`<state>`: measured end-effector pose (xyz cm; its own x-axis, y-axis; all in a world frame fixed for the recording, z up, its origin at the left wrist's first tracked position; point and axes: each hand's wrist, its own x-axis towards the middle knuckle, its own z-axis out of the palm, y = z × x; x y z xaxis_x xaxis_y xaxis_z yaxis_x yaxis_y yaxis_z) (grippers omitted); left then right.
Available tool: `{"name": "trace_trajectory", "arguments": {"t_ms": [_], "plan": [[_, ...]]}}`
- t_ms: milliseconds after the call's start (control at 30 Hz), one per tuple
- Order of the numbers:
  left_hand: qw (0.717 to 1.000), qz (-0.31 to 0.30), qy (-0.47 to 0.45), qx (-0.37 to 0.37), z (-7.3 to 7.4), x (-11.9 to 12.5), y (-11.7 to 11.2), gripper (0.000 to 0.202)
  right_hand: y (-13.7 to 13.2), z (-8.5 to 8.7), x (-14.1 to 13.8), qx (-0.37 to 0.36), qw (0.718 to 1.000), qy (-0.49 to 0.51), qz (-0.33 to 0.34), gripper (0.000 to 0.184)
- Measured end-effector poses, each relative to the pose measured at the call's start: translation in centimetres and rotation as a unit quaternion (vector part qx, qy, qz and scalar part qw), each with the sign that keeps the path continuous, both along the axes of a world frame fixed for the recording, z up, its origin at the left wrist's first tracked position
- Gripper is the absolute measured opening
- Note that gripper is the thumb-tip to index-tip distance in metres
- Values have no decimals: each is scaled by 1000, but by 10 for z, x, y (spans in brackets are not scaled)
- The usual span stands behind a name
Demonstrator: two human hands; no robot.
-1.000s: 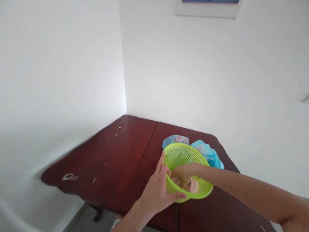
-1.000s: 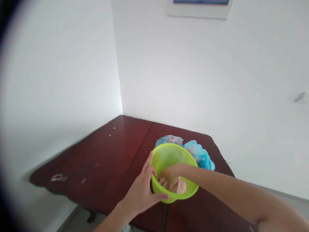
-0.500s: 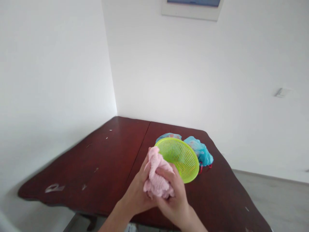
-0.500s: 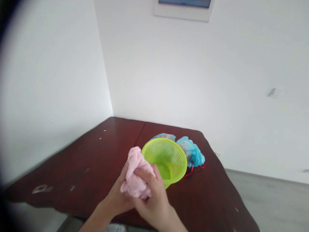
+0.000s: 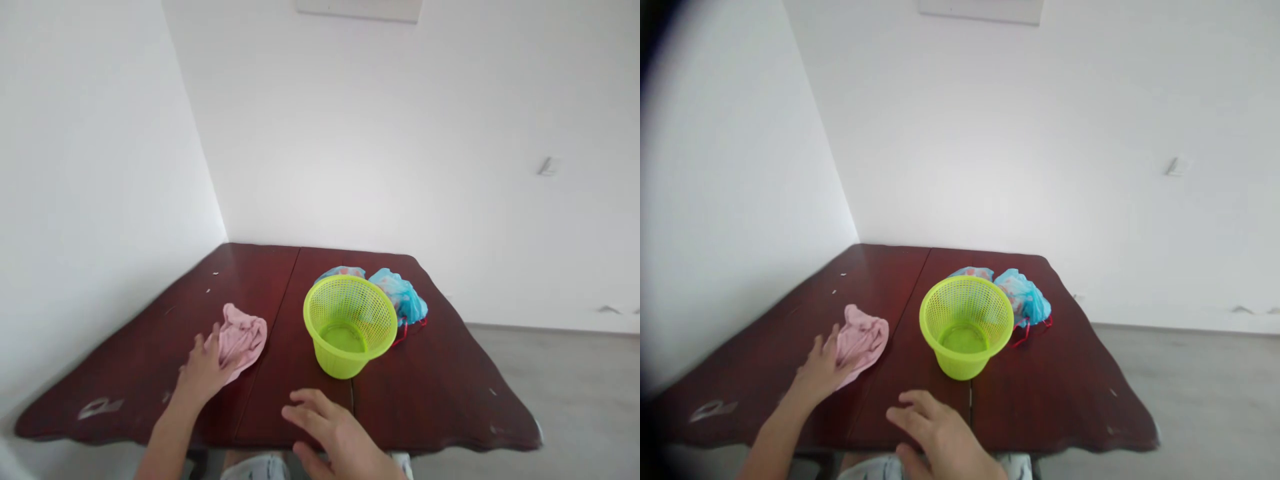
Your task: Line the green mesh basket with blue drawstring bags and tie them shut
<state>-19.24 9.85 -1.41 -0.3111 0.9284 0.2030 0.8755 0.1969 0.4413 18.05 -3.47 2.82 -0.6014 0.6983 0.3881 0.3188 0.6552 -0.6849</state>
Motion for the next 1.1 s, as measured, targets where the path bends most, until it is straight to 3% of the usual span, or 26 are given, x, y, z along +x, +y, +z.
{"name": "trace_trajectory", "arguments": {"t_ms": [67, 133, 167, 267, 333, 367, 400, 467, 533, 567, 667, 767, 867, 1100], "plan": [[995, 73, -1, -67, -12, -1, 10, 127, -11, -15, 20, 84, 996, 23, -22, 81], [997, 63, 8, -51, -14, 0, 13, 125, -21, -16, 51, 193, 973, 63, -109, 76], [999, 38, 19, -24, -11, 2, 12, 120, -24, -12, 71, 243, 947, 96, -185, 70], [996, -27, 37, 79, 4, 14, 3, 100, -18, 14, 139, 266, 853, 172, -415, 39], [986, -105, 30, 125, 6, 30, -6, 84, 4, 28, 183, 263, 782, 205, -527, 27], [978, -159, 24, 129, 3, 39, -10, 75, 20, 31, 202, 261, 758, 208, -560, 31], [969, -215, 19, 118, -4, 49, -14, 67, 39, 28, 218, 249, 758, 193, -571, 41], [950, -304, 17, 66, -25, 69, -21, 57, 79, 10, 243, 198, 801, 116, -554, 71], [940, -338, 36, 17, -50, 86, -26, 54, 116, -23, 256, 138, 833, 26, -535, 95], [939, -341, 48, 4, -60, 93, -28, 55, 131, -42, 260, 111, 844, 7, -525, 98], [942, -329, 71, -1, -79, 103, -30, 58, 158, -96, 258, 31, 870, -7, -492, 80], [948, -312, 66, 7, -82, 104, -30, 60, 156, -130, 245, 9, 867, 12, -499, 65], [949, -308, 63, 9, -78, 103, -29, 61, 143, -139, 230, 7, 863, 49, -502, 54], [948, -313, 64, -1, -71, 106, -32, 63, 129, -124, 226, -36, 855, 169, -488, 42]]}}
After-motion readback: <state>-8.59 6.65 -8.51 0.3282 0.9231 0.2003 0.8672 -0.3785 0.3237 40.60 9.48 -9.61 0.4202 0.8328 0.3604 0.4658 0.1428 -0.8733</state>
